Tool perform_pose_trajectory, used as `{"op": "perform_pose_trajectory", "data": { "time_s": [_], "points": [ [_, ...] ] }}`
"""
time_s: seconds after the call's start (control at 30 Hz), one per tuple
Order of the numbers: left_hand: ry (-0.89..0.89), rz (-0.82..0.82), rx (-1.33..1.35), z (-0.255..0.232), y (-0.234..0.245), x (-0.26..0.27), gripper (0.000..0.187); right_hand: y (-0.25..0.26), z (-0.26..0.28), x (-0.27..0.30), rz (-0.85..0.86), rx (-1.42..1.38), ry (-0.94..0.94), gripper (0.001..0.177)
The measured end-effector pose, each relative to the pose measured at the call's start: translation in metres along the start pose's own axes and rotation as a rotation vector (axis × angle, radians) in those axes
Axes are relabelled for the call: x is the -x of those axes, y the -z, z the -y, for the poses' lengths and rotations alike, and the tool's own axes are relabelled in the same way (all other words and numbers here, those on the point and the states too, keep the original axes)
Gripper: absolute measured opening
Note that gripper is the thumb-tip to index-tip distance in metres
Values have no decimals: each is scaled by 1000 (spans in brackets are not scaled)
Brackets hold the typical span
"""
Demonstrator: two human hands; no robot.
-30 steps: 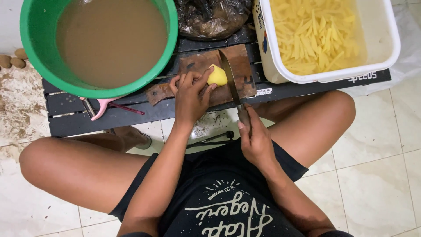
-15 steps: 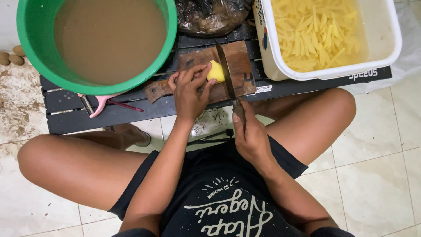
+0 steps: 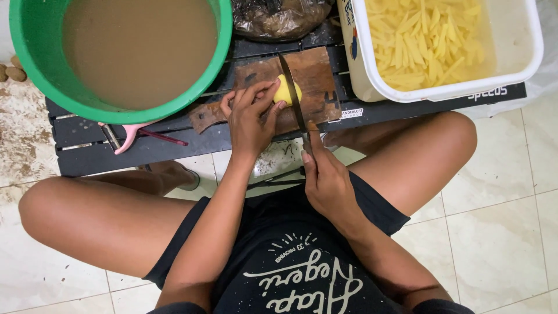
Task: Slicing peeled potatoes into thin strips for french fries on a wooden cutting board.
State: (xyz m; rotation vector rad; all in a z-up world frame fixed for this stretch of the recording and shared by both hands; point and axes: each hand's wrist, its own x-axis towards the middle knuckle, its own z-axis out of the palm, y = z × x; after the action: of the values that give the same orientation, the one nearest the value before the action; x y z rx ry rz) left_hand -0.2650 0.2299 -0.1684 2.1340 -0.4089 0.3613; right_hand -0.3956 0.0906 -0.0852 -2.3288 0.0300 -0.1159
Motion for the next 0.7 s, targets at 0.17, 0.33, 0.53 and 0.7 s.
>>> {"op": "perform_pose_trajectory", "data": {
  "time_s": [0.17, 0.33, 0.53, 0.7],
  "points": [
    [-11, -8, -1, 3, -1, 0, 38, -4, -5, 1, -7, 48, 15, 50],
    [-12, -1, 12, 1, 1, -1, 37, -1, 0, 5, 4, 73, -20, 52],
    [-16, -3, -5, 5, -1, 0, 37, 7, 9, 17, 35, 95, -36, 53],
    [-5, -3, 24, -1, 0, 0, 39, 15, 18, 25, 60, 157, -89, 54]
  ]
}}
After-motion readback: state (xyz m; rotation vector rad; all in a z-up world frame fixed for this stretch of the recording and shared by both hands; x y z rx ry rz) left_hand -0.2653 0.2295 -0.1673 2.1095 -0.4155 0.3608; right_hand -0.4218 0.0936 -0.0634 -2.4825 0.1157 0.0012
